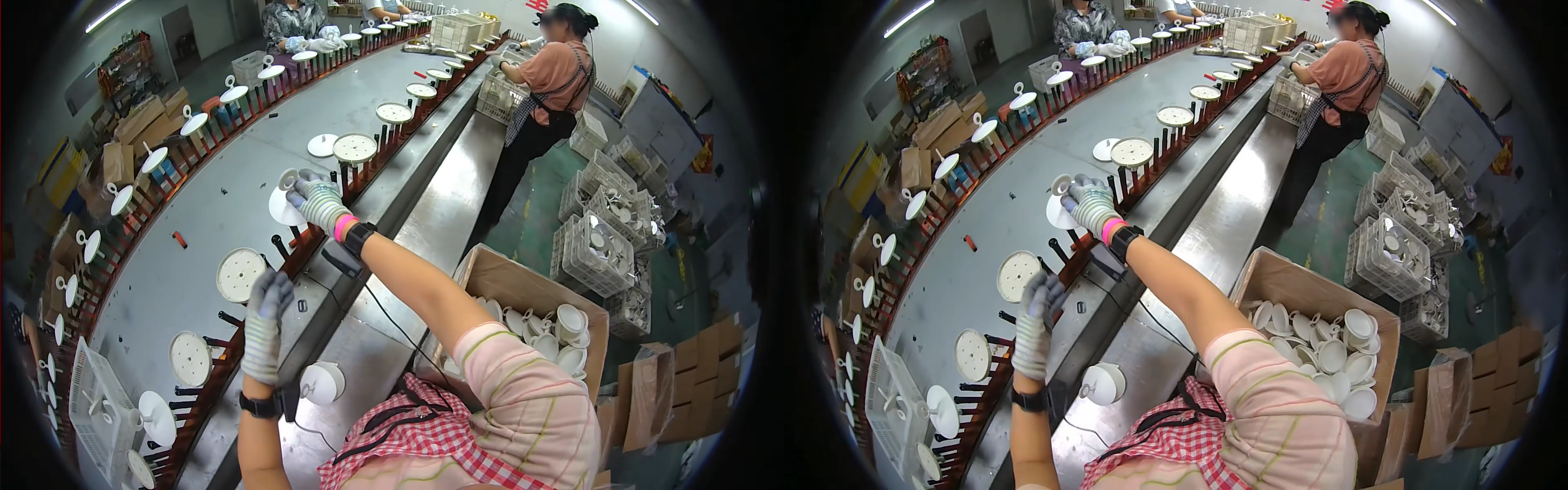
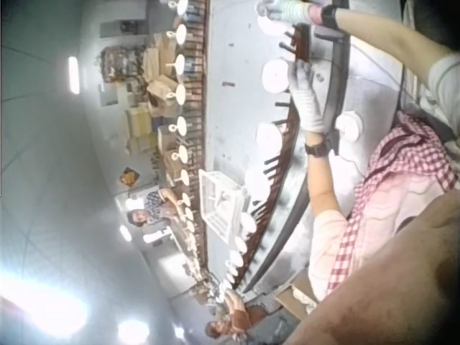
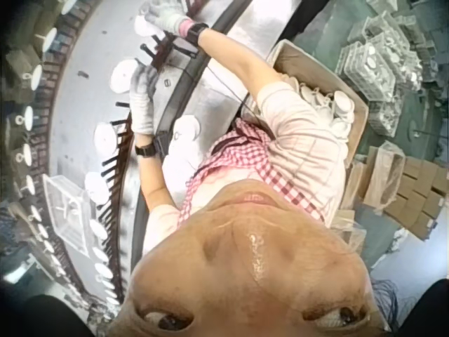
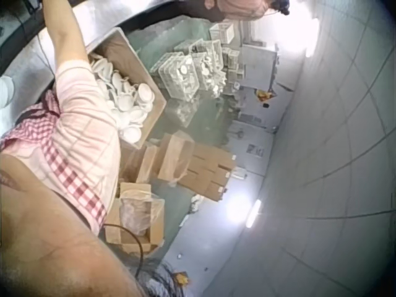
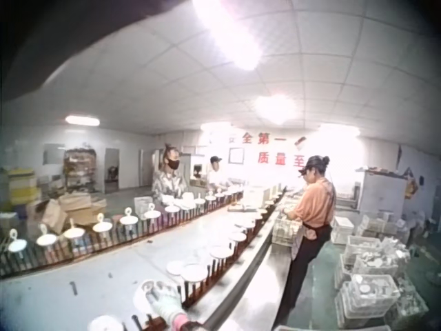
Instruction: The person picks up ceramic lids from a box one by one and places them onto a rotating assembly line conveyor.
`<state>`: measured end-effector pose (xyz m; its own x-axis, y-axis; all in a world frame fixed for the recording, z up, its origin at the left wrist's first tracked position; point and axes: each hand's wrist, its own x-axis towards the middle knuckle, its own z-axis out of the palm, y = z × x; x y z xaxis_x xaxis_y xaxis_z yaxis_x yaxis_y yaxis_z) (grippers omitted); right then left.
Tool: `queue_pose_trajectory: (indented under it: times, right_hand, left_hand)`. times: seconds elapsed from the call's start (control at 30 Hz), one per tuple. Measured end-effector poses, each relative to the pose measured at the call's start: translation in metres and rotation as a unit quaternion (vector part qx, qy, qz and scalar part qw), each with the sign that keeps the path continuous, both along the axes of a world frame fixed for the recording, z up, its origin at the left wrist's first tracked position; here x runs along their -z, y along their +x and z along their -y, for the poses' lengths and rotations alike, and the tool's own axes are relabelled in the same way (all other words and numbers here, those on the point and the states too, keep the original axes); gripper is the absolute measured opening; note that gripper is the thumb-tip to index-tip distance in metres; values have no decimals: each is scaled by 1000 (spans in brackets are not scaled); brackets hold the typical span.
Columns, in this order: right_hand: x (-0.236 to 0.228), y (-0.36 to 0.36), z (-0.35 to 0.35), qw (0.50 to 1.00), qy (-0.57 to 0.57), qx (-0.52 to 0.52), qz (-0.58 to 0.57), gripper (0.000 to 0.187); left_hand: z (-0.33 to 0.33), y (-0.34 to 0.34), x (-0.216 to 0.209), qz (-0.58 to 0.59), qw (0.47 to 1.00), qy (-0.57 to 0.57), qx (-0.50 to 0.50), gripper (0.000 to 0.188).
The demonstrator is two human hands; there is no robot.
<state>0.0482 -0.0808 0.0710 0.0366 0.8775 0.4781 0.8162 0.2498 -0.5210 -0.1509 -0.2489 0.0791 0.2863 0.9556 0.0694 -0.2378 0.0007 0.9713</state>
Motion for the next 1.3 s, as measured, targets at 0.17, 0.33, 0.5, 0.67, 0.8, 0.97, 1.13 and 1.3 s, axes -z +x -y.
queue_pose_trajectory:
  times: [0.17, 0.33, 0.5, 0.67, 0.8, 0.97, 1.13, 1.3]
  right_hand:
    - [5, 1, -12, 995, -18, -91, -34, 37]
    - [13, -15, 11, 987, 36, -152, -35, 31]
    - [17, -52, 7, 977, 90, -181, -66, 25]
    - [28, -73, 1, 971, 69, -179, -143, 27]
    - [-9, -108, 12, 967, -226, -102, -56, 33]
    - [-15, -137, 2, 945, -288, -127, 87, 33]
    - [0, -159, 12, 948, -265, -151, 92, 39]
    - [17, -170, 21, 960, -212, -179, 40, 41]
  left_hand:
    - [-66, 15, -22, -108, 990, 81, -33, 60]
    - [-118, 4, -19, -234, 955, 127, -127, 55]
    - [-167, -5, 6, -408, 901, 63, -134, 54]
    - [-171, -44, 6, -183, 982, -25, 49, 38]
    - [-165, -85, 16, -144, 984, -96, -37, 39]
    - [-185, -95, 34, -572, 806, 115, -98, 36]
    - [-137, -99, 44, -621, 738, 90, -249, 56]
    - [-109, -107, 43, -524, 801, 22, -288, 56]
